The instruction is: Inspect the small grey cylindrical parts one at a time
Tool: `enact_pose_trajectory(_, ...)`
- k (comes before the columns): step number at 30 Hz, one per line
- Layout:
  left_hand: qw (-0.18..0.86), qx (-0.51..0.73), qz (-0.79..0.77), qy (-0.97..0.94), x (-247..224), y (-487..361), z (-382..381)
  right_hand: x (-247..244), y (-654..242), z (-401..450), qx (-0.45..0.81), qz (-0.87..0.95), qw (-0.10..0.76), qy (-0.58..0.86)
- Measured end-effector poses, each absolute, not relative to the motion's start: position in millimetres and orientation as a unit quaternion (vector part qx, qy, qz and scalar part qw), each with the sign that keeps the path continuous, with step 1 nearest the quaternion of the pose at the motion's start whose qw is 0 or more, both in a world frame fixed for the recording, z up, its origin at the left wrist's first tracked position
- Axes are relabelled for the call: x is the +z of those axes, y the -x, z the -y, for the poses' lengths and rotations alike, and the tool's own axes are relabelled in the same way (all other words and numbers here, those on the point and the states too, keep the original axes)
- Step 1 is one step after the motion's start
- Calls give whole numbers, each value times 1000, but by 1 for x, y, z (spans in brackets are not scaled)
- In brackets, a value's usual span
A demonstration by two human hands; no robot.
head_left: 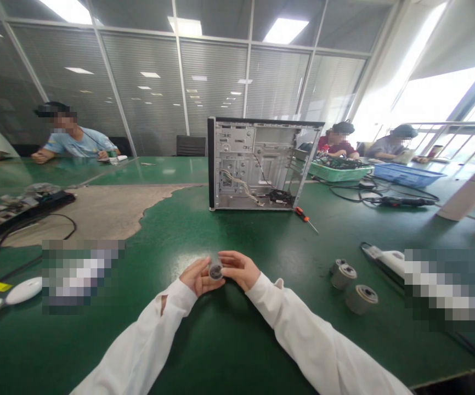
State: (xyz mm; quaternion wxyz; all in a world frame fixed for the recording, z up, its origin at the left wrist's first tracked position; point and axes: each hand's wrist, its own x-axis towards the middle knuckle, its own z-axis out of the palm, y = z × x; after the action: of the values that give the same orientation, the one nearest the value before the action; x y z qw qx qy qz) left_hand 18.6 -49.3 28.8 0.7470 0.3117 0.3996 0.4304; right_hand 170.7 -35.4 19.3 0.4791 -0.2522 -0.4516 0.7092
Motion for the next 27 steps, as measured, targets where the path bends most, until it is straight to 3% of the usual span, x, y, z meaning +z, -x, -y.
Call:
enact_pose_trajectory(5,677,488,-395,-384,25,-17,46,16,-169,39,624,587,475,200)
enact_pose_trajectory(13,385,571,-475,-548,28,-24,51,13,-174,34,500,622,510,320)
enact_pose_trajectory(20,437,524,-488,-545,20,-16,44,12,-175,31,473,607,517,376)
enact_pose_trajectory(24,383,472,-543,-580,18,-14,43,13,-173,34,451,622,508,389)
enact_pose_trajectory(27,357,499,-543,-574,21,-19,48,15,-173,35,430,634,509,392)
